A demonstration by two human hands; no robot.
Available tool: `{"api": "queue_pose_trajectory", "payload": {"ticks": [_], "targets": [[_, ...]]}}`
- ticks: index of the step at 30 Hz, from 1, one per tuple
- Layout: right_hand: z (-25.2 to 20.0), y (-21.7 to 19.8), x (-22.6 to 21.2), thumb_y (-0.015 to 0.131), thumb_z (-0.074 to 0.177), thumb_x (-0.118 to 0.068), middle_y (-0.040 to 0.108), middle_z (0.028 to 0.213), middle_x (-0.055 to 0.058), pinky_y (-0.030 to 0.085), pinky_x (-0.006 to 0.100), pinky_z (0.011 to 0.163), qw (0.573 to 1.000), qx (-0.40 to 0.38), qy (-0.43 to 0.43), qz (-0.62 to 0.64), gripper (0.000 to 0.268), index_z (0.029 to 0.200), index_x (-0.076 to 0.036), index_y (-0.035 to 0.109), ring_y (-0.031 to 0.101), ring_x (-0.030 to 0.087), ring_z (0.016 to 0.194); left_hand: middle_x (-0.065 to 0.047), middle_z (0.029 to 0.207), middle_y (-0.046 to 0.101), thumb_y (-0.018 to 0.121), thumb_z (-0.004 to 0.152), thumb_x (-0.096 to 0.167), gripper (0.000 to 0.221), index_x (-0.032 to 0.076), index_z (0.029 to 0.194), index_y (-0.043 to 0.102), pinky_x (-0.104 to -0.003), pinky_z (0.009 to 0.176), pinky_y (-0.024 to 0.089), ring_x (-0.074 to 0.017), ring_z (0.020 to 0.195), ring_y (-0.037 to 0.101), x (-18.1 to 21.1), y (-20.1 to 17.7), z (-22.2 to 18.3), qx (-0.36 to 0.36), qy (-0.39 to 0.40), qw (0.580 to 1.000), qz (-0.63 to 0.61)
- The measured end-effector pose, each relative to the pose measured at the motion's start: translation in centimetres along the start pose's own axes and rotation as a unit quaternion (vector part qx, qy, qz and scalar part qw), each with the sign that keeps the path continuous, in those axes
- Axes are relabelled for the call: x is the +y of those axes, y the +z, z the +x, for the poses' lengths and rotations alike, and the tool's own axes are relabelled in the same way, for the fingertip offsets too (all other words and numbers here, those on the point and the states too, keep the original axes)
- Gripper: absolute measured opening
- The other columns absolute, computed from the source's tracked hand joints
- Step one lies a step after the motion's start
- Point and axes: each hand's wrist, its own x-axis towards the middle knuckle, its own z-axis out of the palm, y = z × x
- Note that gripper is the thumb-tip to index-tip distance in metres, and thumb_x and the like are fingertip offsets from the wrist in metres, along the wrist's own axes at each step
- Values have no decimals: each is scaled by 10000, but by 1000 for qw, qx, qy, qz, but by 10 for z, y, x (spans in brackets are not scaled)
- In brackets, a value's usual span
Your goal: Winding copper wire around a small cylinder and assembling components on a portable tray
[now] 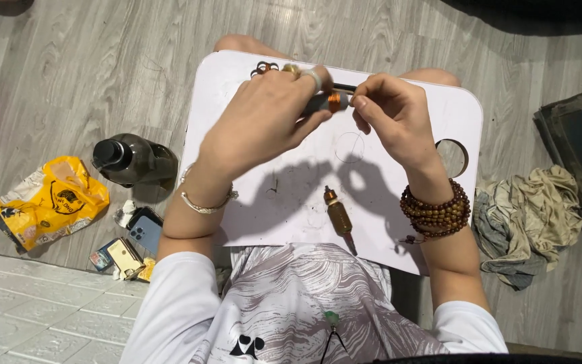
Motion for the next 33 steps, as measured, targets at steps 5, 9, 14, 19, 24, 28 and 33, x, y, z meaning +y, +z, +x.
{"api": "queue_pose_trajectory", "payload": {"ticks": [5,9,14,19,24,28,33], "targets": [[-3,8,-1,624,983,-27,611,789,60,492,197,534,997,60,8,55,37,993,-6,596,578,110,611,-178,1019,645,628,997,218,380,18,1313,561,-314,384,430,-171,463,535,11,26,8,58,-6,993,98],[-3,11,0,647,944,-78,625,737,59,499,205,492,964,110,31,241,53,933,-30,625,604,130,554,-120,1002,610,643,944,101,418,18,1334,517,-301,373,372,-122,511,553,20,35,15,130,-1,981,142],[-3,14,1,628,940,-57,521,632,1,391,180,482,914,123,88,376,63,997,-60,652,539,99,541,-119,1016,632,652,1001,134,474,5,1415,459,-274,419,379,-121,553,533,17,39,16,132,21,989,64],[-1,17,-2,608,967,-69,472,615,-46,371,149,488,898,91,91,420,151,1096,8,627,471,45,533,-142,1045,654,553,1070,188,361,18,1385,517,-282,456,409,-141,537,511,15,38,21,147,2,989,-29],[-3,20,1,622,959,-92,480,662,-24,369,160,497,924,77,52,370,102,1043,-34,629,509,76,547,-195,991,716,561,1027,135,308,-64,1257,520,-299,463,479,-180,545,611,17,29,20,156,37,984,-80],[-3,21,2,619,962,-108,599,774,30,424,165,525,939,60,14,337,120,1058,-38,605,544,77,599,-170,969,723,532,1043,166,386,-28,1373,488,-277,526,476,-160,601,599,17,32,21,126,18,984,-125],[-4,24,3,656,945,-121,597,759,30,440,171,533,953,53,-22,297,106,1025,-66,613,506,72,583,-119,958,672,596,1020,201,301,-4,1235,550,-257,486,449,-146,591,587,18,26,23,158,39,980,-112]]}}
